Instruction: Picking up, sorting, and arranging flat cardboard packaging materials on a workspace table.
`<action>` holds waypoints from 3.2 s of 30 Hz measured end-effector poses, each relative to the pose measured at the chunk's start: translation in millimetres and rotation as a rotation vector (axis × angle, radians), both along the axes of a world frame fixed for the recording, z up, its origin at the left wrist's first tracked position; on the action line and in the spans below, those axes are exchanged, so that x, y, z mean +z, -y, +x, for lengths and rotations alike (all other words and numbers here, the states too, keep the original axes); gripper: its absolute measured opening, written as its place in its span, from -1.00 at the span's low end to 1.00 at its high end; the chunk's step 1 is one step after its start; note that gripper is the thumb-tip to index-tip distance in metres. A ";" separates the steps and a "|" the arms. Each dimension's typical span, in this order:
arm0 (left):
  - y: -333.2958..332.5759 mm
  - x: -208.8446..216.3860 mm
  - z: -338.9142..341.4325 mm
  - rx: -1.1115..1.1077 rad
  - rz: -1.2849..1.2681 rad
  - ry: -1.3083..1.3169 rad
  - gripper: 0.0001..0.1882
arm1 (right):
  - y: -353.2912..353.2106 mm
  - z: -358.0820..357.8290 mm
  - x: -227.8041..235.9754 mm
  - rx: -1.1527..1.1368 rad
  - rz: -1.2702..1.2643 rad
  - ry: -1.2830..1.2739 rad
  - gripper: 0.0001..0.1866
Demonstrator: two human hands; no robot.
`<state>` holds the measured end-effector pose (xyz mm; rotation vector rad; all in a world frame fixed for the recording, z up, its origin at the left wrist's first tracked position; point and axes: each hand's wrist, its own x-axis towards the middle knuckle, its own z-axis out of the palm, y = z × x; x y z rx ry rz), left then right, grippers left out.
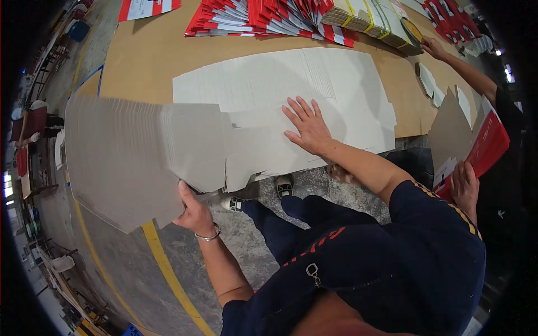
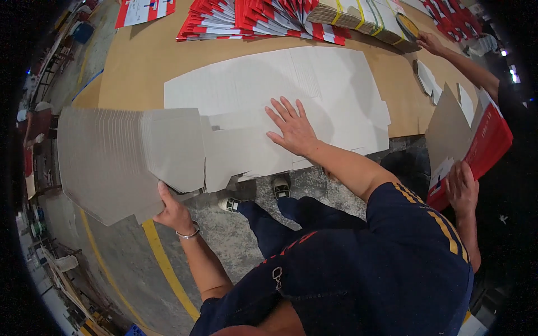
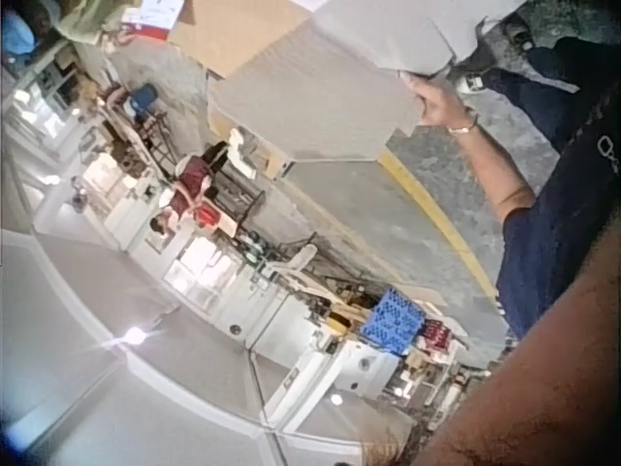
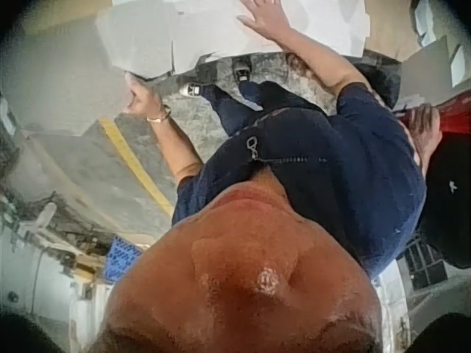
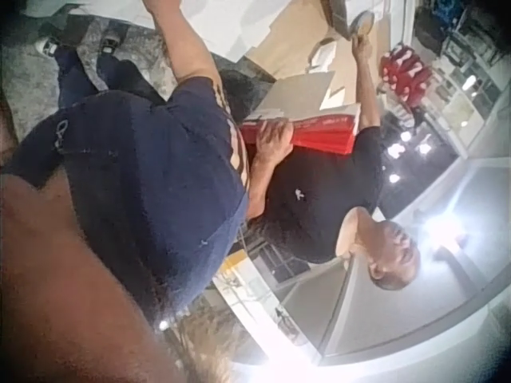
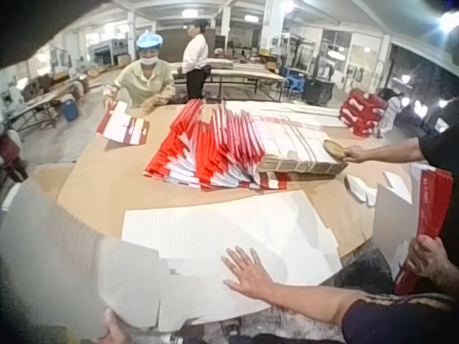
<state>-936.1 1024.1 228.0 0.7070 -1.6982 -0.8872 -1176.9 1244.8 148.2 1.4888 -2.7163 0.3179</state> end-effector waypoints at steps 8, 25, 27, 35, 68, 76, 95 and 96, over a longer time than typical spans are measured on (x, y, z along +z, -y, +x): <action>75.8 -73.2 43.4 -0.098 1.098 -0.414 -0.47 | 4.6 5.6 1.8 0.011 0.003 0.024 -0.30; 75.9 -72.4 40.3 -0.006 0.984 -0.467 -0.54 | 5.6 7.7 7.2 -0.004 0.050 0.035 -0.31; 77.5 -81.3 39.2 0.045 0.909 -0.417 -0.56 | 8.3 9.6 6.1 0.001 0.062 0.041 -0.31; 39.0 -45.5 15.5 0.164 0.286 0.013 -0.69 | 0.9 1.1 2.8 -0.016 0.039 -0.019 -0.32; 59.0 -48.2 43.2 0.128 0.268 0.184 -0.78 | -8.2 -1.2 5.1 -0.046 0.087 -0.039 -0.38; 107.9 -69.3 58.8 -0.165 1.412 -0.474 -0.56 | -3.2 -2.0 4.5 -0.034 0.120 -0.054 -0.37; 78.6 -55.3 40.7 0.159 0.450 0.237 -0.73 | -14.9 -7.1 5.7 -0.026 0.110 -0.016 -0.39; 70.7 -53.4 36.3 0.163 0.451 0.236 -0.73 | -15.4 -9.3 6.5 -0.029 0.110 -0.015 -0.39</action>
